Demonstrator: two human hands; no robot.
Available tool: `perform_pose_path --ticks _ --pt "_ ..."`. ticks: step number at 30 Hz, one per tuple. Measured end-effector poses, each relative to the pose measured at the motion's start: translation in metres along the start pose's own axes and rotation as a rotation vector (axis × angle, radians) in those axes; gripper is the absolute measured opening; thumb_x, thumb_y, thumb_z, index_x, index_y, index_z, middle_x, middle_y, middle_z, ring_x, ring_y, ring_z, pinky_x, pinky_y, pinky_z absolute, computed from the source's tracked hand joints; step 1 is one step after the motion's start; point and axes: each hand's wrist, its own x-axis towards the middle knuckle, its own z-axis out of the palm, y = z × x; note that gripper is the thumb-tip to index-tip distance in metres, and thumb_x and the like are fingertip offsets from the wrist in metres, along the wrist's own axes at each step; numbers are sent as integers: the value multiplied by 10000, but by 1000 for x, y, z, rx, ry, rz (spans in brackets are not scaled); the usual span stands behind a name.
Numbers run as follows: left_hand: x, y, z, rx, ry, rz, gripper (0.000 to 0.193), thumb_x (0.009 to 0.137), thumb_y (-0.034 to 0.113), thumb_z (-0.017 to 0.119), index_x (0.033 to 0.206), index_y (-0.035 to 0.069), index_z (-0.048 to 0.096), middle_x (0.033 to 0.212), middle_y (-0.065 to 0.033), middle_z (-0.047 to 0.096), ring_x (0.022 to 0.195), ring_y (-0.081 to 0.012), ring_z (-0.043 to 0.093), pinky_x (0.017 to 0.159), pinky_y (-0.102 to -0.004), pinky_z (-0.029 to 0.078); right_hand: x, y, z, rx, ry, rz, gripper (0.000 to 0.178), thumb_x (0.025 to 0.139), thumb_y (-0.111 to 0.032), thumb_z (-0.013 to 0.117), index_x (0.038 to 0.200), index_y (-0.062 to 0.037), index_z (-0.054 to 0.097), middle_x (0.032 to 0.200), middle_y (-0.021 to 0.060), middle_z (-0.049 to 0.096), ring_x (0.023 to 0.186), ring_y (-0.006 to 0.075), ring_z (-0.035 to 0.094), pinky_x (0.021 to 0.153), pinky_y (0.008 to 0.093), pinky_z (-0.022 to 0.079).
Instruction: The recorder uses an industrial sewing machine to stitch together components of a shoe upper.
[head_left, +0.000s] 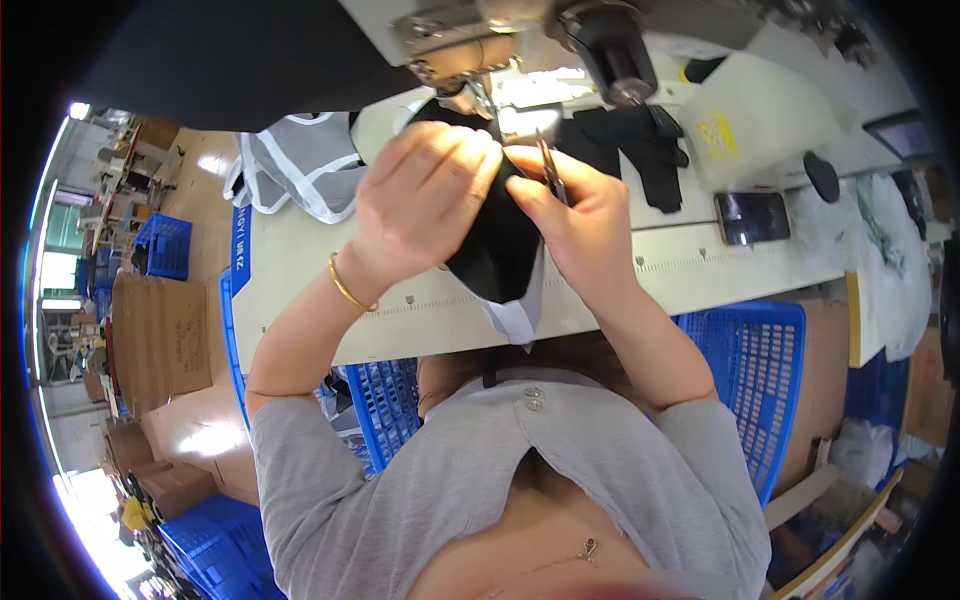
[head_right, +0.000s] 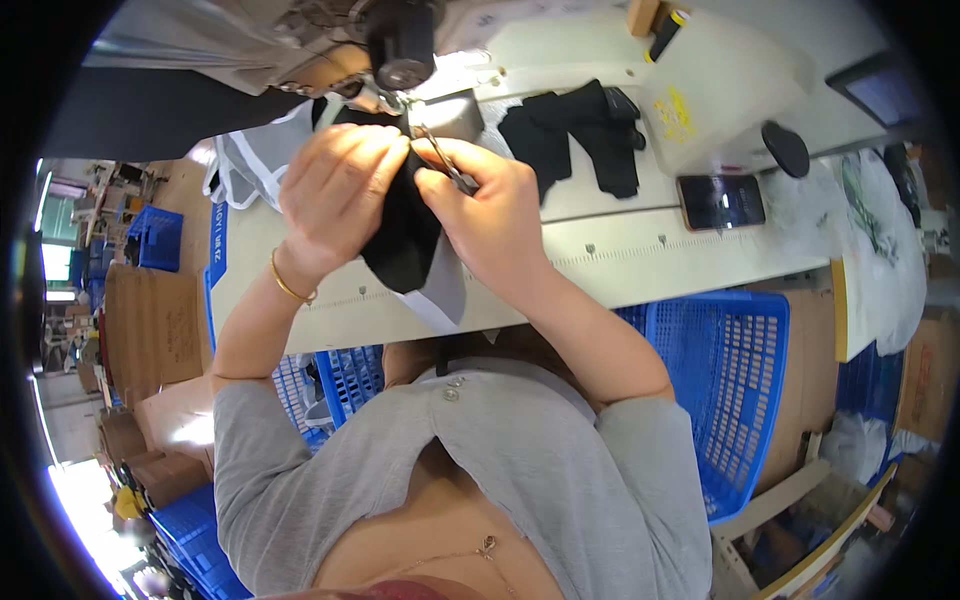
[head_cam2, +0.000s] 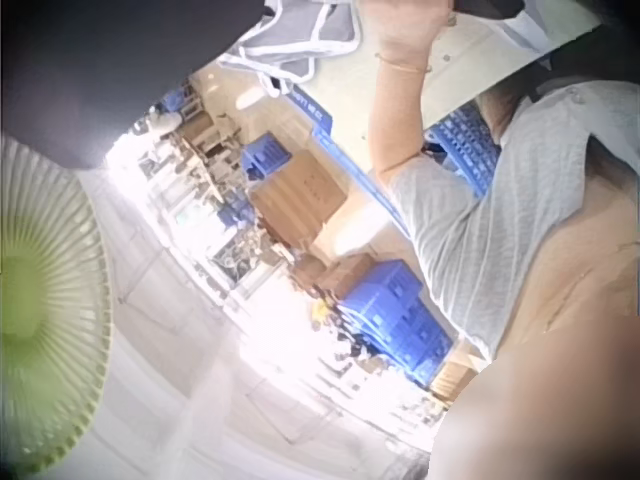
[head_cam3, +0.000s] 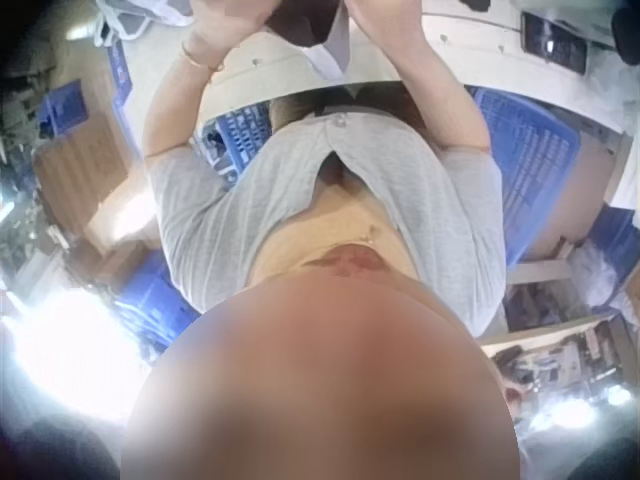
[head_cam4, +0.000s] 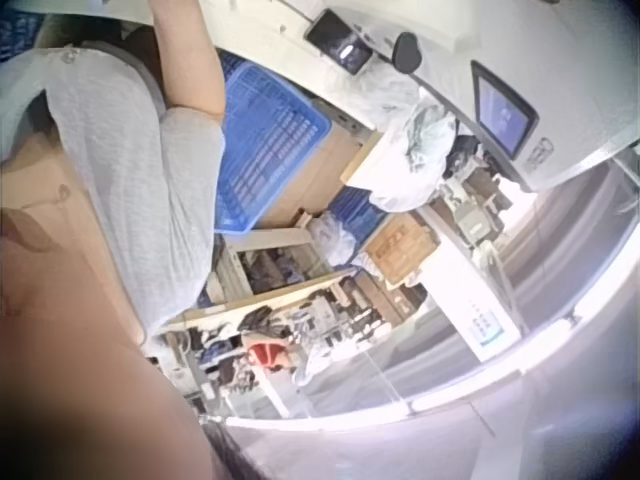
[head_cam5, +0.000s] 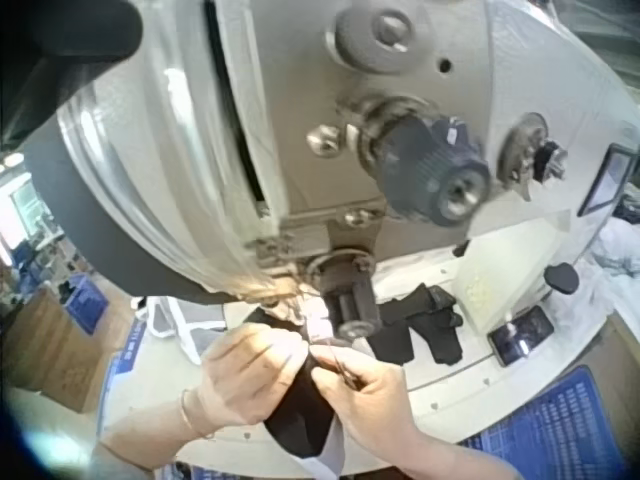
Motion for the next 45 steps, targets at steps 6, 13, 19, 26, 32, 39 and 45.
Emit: perform_pose_path --ticks 6,13,19,26,32,39,45 --pt "4 -5 3 65 2 17 311 611 99 642 899 -9 692 936 -61 663 879 -199 647 858 -333 514 8 3 4 50 33 -78 278 820 -83 640 1054 58 690 878 117 730 781 74 617 712 237 491" --pt "3 -6 8 71 2 -18 330 614 56 668 936 -1 712 936 -80 672 859 -231 649 827 -372 529 9 3 -2 75 14 -46 269 824 -83 621 1046 48 698 793 29 681 716 39 551 647 216 457" --pt "0 -10 8 98 14 0 335 635 102 647 949 -9 685 943 -73 653 860 -207 626 831 -343 511 13 -1 -6 56 -3 -42 249 823 -80 620 1027 35 705 741 3 647 662 21 507 592 206 420" --pt "-1 -10 7 93 10 -10 311 644 89 655 939 0 691 933 -65 661 854 -194 630 838 -340 510 14 -3 -6 47 9 -54 233 823 -70 627 1015 38 703 757 19 666 689 29 533 626 213 446" --pt "-1 -12 10 95 27 -11 304 647 91 645 935 5 694 927 -62 664 847 -192 632 842 -343 509 15 -3 -5 37 26 -80 230 820 -66 627 1012 35 704 771 32 673 703 35 540 641 218 454" --pt "-4 -12 5 -61 60 -264 224 717 25 718 931 -8 660 947 -80 658 861 -215 621 873 -362 497 15 -3 -6 40 11 -41 230 816 -59 618 1009 34 703 755 19 659 684 28 519 622 209 434" --pt "-31 -18 -4 -974 204 -1460 321 836 20 689 1133 -34 580 1040 -90 653 993 -179 594 886 -337 470 13 -8 -9 -37 -4 13 203 835 -73 647 1003 28 701 722 -22 625 647 18 487 585 200 399"
